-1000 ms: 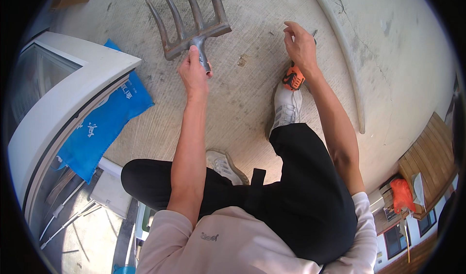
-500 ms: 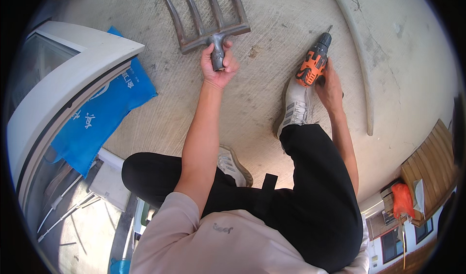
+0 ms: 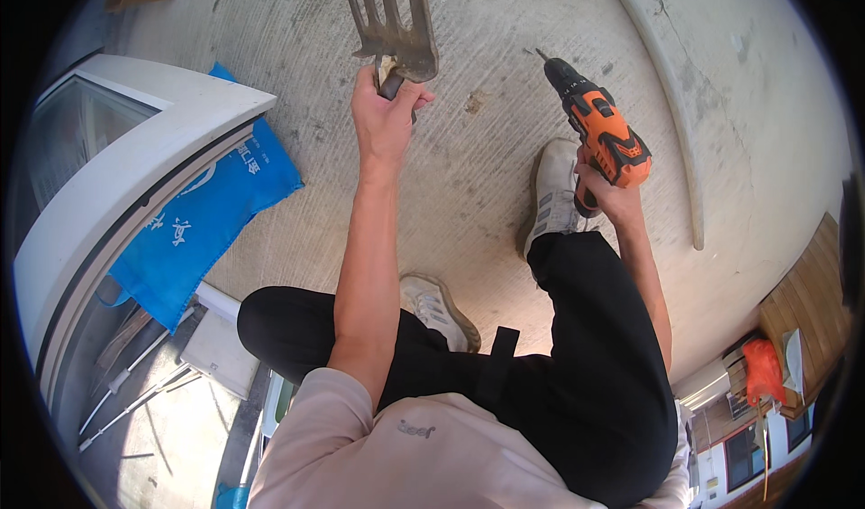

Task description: The person retrieves a blue bag and a drill from a cluttered storage area and moves to a balcony. They sit on the floor and use the drill to remove a bolt from a pitchfork head. Afterward, they use a hammer to separate the pitchfork head from its handle. Finally, they retrieve an angle grinder from the bag and attach a safety guard to it.

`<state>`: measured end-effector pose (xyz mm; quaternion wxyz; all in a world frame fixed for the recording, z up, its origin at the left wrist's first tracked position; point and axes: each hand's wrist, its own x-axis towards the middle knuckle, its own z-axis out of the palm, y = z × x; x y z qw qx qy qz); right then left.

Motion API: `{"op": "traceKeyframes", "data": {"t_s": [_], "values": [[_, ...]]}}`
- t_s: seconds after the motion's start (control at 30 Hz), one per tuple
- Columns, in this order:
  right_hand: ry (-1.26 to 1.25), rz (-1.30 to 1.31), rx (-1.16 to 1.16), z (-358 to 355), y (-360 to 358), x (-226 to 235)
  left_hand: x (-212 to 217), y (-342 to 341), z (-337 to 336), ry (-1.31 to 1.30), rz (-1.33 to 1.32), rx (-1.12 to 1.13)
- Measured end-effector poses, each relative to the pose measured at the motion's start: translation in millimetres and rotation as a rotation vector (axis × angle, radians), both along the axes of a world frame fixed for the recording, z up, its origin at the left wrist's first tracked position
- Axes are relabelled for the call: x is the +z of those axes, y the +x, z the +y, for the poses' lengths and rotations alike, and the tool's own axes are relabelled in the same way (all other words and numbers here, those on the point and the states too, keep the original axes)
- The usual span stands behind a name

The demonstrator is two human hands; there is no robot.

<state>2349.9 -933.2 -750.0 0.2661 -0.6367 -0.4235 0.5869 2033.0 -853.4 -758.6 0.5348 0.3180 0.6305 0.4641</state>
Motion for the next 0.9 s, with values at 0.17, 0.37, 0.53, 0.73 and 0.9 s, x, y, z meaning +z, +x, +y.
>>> {"op": "traceKeyframes", "data": {"t_s": [0.17,0.37,0.53,0.73,0.9], "values": [[-0.218,0.187,-0.067,14,-42,53,-23,3,5,-0.123,-0.219,0.001],[-0.329,0.269,0.028,13,-63,75,-45,13,-6,-0.193,-0.524,0.169],[-0.291,0.162,0.112,3,-62,78,-47,23,-9,-0.139,-0.461,0.049],[-0.311,0.107,0.072,0,-61,82,-59,30,-12,-0.036,-0.405,0.017],[-0.286,0.18,0.05,-1,-60,77,-57,31,-11,-0.041,-0.453,0.031]]}}
